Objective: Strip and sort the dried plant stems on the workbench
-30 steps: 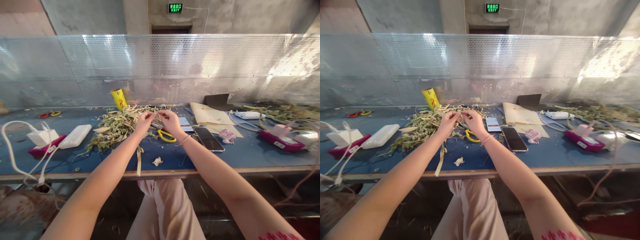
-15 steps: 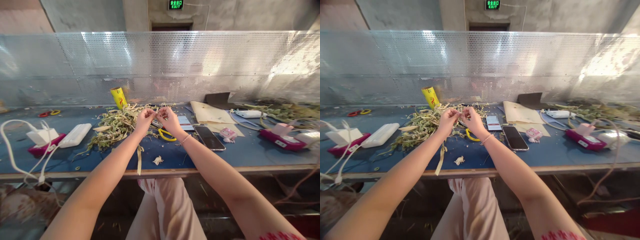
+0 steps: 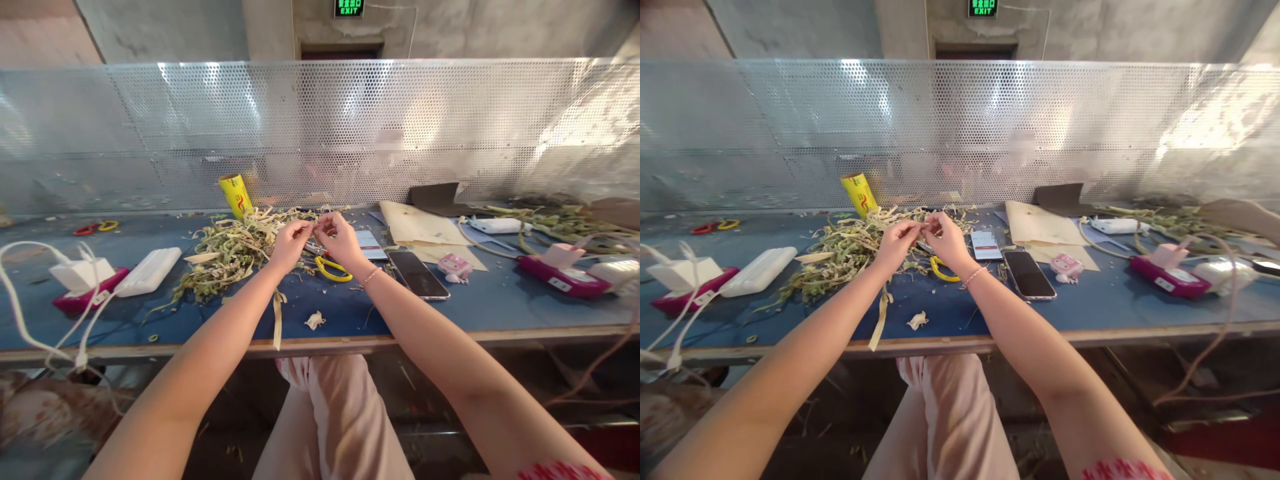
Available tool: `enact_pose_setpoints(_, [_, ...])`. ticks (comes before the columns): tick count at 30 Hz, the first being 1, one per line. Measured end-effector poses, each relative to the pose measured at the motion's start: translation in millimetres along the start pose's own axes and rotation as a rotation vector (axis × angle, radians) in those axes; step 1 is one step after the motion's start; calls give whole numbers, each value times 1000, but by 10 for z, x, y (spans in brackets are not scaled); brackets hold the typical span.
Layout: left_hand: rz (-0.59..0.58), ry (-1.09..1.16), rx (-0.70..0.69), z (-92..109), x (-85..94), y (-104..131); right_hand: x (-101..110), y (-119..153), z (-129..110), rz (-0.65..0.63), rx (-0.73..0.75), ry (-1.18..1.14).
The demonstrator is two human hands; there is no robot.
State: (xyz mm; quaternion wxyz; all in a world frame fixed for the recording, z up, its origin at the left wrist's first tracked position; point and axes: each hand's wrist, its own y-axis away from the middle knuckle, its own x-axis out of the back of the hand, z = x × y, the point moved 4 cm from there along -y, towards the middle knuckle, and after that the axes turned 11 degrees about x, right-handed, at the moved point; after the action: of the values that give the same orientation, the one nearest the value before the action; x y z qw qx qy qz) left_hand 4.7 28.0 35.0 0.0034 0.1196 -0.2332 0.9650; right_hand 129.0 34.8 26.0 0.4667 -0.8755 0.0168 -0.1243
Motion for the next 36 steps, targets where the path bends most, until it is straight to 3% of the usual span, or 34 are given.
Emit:
enact_pose_setpoints(5, [-31,82,37,-63,-10,-22,12,0,33,17,-32,-101])
enact_pose_setpoints(16, [-7,26,6,-86,2,-38,56,-35,-20,41,-53,-164])
enact_pose_setpoints(26, [11,14,19,-41,0,-16,76,-27,-90,0,69,-63])
enact_pose_setpoints(36, [31,38,58,-78,38,-39,46,2,-176,-198,166,9])
